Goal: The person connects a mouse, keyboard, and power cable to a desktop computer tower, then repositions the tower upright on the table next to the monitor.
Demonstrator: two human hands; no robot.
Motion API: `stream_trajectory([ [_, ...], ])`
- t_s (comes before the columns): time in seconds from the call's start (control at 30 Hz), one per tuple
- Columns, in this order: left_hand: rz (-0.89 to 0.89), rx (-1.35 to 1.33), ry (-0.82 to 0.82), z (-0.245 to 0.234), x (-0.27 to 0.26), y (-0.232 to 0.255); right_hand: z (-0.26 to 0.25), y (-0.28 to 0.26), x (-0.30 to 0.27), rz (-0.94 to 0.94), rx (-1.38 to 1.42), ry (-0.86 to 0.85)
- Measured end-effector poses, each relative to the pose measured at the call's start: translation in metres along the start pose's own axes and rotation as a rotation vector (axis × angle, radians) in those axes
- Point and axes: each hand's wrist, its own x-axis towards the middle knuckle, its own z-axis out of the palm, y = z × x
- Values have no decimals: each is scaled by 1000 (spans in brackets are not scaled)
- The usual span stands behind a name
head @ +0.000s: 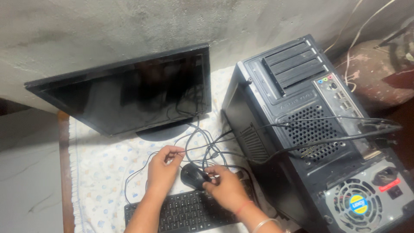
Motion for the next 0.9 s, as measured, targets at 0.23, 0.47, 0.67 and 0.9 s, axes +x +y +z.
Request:
stream_trajectory([
  [0.23,-38,219,265,-30,-3,-30,50,-7,13,43,-449,-7],
  [0.47,-134,-326,320,-101,-9,41,35,-32,4,8,-383,-12],
  [0.67,-42,-765,278,-125,-28,126,-17,-73,-43,-135,-97,75],
  [0.9,-88,-927,198,-132,-55,200,-85,-136,-78,-230,122,108],
])
